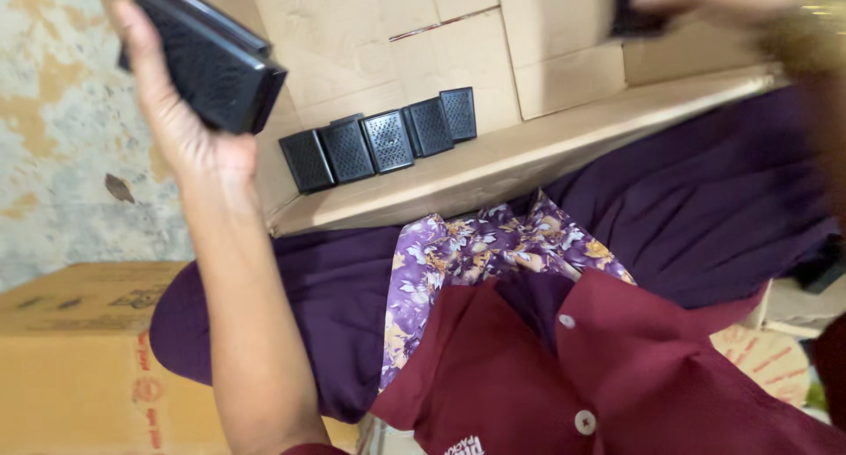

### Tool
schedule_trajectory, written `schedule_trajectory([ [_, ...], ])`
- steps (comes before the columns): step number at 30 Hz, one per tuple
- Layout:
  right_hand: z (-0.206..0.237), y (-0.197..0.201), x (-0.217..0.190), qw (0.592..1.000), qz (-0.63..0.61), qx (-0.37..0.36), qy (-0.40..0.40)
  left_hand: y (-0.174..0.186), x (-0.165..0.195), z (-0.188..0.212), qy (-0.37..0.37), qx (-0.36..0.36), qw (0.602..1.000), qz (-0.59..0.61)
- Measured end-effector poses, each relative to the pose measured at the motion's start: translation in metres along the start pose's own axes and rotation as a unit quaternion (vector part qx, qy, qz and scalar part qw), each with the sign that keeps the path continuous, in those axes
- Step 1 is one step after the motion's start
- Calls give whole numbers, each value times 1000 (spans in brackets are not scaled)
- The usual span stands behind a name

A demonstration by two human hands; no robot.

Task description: The person sits on the floor and takes black plastic components one at a time from a bulk carton and places them into an empty cardboard box, arranging them in a row along the box edge. They occasionally reach back into the bulk carton to grab more components and continue filling the row.

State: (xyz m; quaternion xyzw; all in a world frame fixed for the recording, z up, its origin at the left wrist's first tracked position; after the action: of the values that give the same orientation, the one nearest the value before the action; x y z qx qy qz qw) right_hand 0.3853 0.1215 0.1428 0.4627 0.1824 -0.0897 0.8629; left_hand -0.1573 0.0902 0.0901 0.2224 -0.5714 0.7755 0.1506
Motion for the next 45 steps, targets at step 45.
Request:
schedule_trajectory([
  [45, -112, -151, -128, 841, -464, -278, 33, 29, -104, -11, -18, 30, 959, -283],
])
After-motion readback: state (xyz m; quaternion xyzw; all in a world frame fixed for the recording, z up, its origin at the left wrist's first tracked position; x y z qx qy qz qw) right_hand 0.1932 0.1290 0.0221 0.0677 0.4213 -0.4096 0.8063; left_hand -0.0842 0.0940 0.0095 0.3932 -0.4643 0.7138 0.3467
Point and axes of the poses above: each hand's wrist, its own z-axis away from the middle knuckle, its own y-axis out of the back of the hand, x = y × z, the point moved 1 cm from there along -z, towards the middle knuckle, and after that the axes turned 9 degrees about z, right-handed, at the moved point
